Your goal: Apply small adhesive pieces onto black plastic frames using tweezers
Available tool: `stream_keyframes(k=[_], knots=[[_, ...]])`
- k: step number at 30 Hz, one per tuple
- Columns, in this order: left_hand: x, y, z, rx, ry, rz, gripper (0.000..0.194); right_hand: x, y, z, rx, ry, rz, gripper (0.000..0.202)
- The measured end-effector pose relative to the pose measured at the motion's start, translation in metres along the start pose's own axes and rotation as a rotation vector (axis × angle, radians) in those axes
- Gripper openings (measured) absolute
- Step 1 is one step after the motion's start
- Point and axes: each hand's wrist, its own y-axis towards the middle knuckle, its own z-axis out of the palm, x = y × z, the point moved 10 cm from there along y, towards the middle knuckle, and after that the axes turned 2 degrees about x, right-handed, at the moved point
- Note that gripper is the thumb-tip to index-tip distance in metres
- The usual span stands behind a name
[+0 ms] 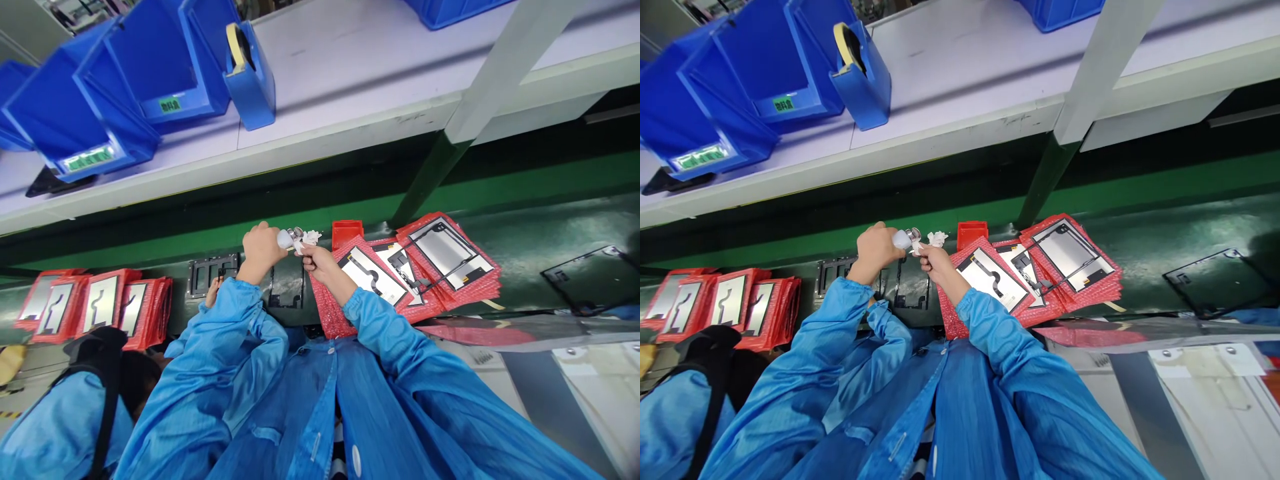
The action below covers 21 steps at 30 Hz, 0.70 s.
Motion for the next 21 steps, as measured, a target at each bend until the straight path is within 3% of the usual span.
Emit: stream_keyframes(k=[21], knots=[[0.0,-0.004,-0.01,-0.048,0.095,0.041,0.039,-0.002,-0.004,0.011,0.017,0.064,0.003,0.033]])
